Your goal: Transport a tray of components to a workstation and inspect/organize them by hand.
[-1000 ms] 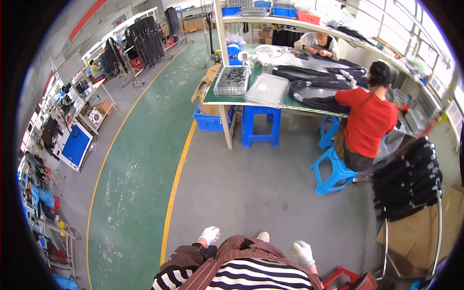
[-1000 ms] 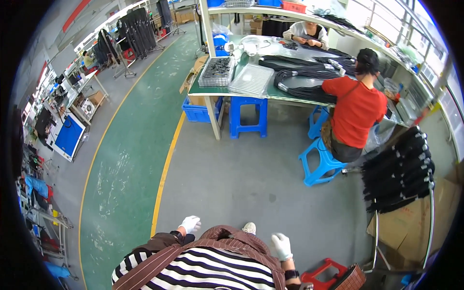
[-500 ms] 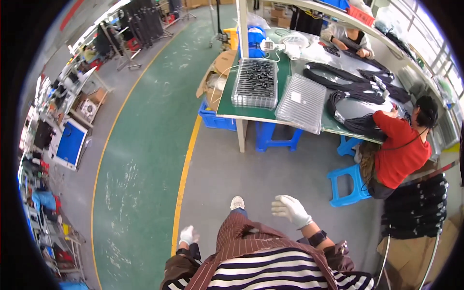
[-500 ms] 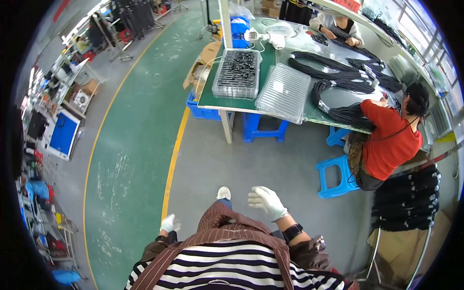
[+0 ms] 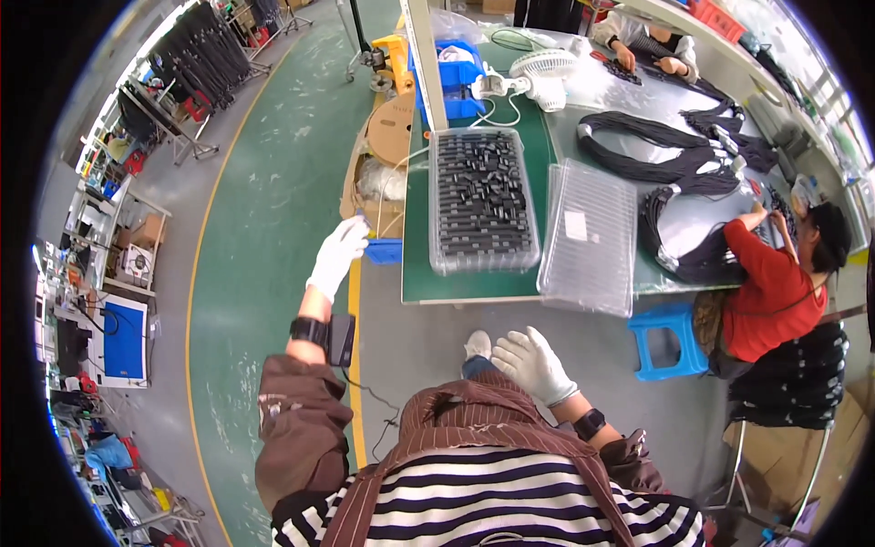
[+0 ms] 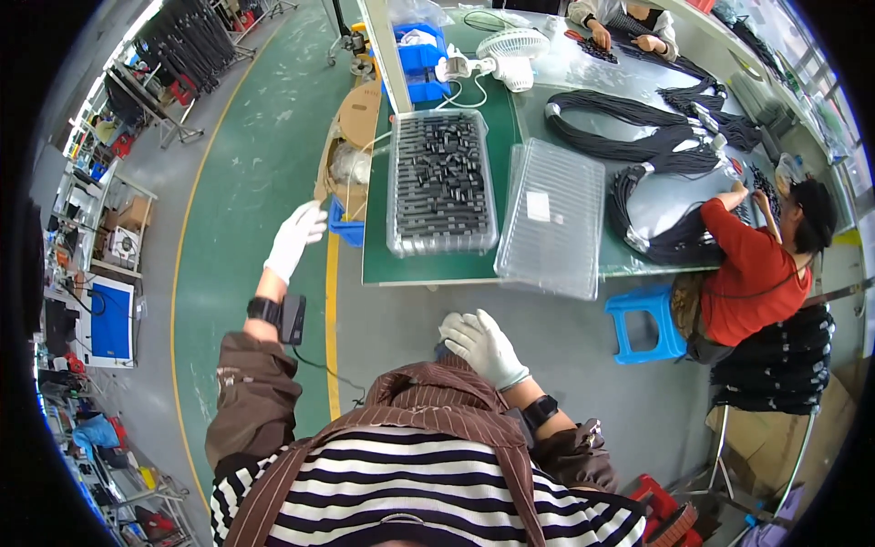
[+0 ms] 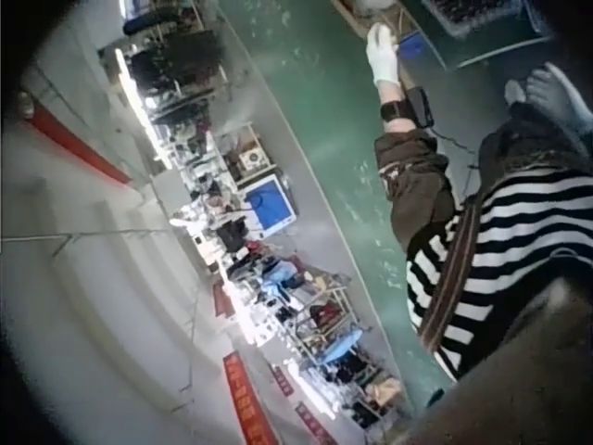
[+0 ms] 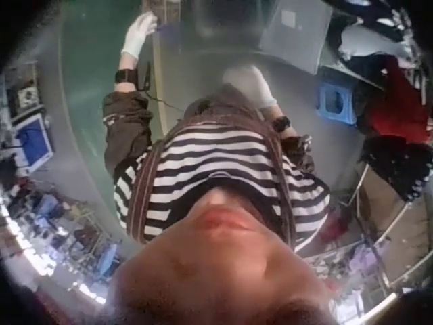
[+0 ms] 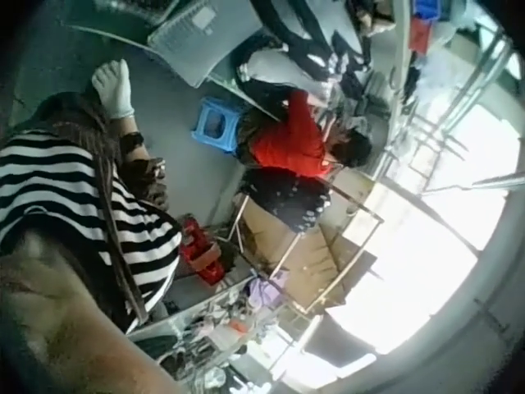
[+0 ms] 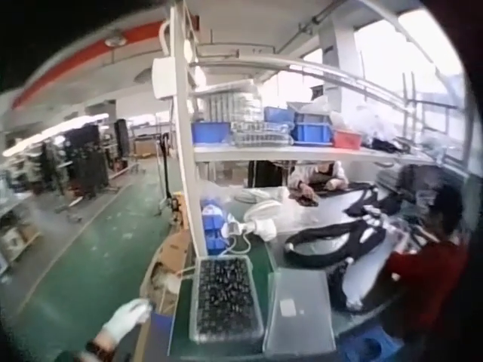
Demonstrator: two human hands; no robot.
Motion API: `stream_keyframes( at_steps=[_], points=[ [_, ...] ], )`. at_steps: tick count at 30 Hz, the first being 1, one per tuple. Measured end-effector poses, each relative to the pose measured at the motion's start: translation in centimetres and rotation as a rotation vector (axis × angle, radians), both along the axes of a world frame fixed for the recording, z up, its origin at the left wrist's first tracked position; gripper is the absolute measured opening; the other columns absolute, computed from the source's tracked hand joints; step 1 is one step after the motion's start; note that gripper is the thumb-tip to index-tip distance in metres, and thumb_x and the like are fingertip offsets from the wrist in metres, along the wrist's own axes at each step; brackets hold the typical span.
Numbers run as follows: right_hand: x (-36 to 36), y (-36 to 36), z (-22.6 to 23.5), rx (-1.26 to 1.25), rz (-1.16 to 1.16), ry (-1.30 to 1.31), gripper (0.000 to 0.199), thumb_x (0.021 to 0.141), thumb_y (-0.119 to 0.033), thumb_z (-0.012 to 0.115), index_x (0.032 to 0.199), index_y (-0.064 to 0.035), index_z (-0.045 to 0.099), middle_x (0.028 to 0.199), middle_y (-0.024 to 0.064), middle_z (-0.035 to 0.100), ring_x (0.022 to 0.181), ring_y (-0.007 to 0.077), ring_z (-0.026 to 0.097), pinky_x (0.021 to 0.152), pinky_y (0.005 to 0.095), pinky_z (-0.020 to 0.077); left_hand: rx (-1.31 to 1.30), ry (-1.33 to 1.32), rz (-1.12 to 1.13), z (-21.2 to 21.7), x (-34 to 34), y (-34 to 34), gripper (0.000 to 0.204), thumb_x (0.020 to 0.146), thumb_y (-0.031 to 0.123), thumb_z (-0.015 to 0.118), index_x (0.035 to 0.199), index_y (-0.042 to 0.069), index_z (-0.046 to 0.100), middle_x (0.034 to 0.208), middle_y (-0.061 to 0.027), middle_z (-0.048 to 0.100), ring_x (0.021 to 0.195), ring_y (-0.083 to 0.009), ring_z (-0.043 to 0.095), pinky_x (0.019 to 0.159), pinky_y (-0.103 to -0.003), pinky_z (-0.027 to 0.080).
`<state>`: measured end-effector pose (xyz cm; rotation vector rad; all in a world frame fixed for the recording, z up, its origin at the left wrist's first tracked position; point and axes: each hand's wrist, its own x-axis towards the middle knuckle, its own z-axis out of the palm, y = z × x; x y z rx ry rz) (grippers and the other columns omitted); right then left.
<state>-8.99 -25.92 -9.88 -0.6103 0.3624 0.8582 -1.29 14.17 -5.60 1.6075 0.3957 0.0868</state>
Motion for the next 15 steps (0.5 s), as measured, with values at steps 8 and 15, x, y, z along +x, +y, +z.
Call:
stream_keyframes(
  at_steps=[8, 15],
  points=[
    [7.2, 4.8, -2.7, 0.083, -0.242, 0.144, 0.085, 0.093, -0.046, 0.046, 0.143, 0.005, 0.002, 0.15, 0.0245, 0.01, 0.138, 0.0353, 0.018, 0.112, 0.045, 0.0241, 0.771, -0.026, -0.4, -0.1, 22.1, -1.5, 0.058, 0.088, 0.05, 0.05, 0.123, 0.004, 0.053, 0.116, -0.0192, 0.059, 0.115, -0.0317, 0.052, 0.099, -0.037, 0.038],
    [7.9, 10.4, -1.3, -0.006, -0.596, 0.24, 0.086, 0.091, -0.05, 0.047, 0.144, 0.0033, 0.003, 0.15, 0.023, 0.009, 0.139, 0.0344, 0.015, 0.113, 0.045, 0.0204, 1.046, 0.031, -0.606, -2.4, 35.6, -5.6, 0.066, 0.088, 0.059, 0.039, 0.12, 0.004, 0.055, 0.119, -0.0204, 0.058, 0.115, -0.0343, 0.052, 0.098, -0.041, 0.039]
  ],
)
